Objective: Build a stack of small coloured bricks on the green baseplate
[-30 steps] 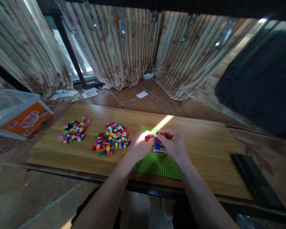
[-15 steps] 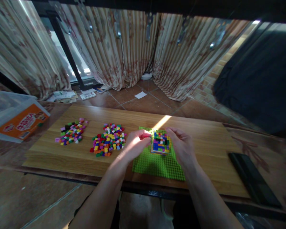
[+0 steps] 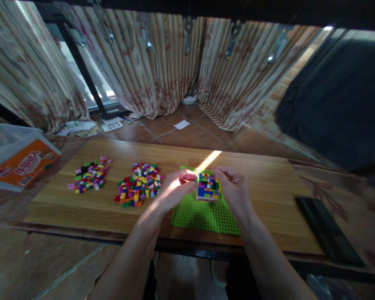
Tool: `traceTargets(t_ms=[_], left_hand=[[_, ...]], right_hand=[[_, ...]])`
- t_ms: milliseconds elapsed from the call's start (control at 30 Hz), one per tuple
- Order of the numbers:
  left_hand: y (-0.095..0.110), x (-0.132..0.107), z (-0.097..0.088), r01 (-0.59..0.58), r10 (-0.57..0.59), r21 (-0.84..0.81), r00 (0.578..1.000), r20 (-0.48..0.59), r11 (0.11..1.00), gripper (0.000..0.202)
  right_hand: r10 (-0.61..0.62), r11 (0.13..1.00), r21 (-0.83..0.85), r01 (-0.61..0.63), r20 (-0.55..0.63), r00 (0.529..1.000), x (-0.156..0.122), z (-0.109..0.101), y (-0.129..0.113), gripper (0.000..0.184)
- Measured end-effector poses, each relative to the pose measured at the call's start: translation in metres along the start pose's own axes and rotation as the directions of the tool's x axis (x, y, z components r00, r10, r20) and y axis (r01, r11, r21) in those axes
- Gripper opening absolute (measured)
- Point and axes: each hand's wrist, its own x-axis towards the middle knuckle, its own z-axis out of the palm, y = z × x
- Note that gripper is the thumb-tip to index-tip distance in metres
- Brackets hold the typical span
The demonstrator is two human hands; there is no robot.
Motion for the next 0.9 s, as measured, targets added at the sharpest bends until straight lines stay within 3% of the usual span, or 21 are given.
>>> traceTargets(t_ms=[267,500,900], left_hand=[[-0.0039,0.0005,-0.0049,-0.035,0.035,0.086,0.999,0.000,0.996,0.026],[-0.0042,0.0011,-0.0026,-0.065,0.067,-0.057,0.997,0.026,0.996,0.016],[-0.0018,-0.0073,-0.0026,-0.188,0.189,0.234,0.982,0.019,0.954,0.015]], right_hand=[[-0.036,0.995,-0.097,0.037,0.012,0.999,0.0003,-0.0031,0.0027,0.020],[-0.030,0.996,-0.083,0.030,0.008,1.000,0.0006,-0.0028,0.0030,0.019],[-0.046,0.994,-0.096,0.047,0.014,0.999,0.0027,-0.0034,0.0039,0.020]])
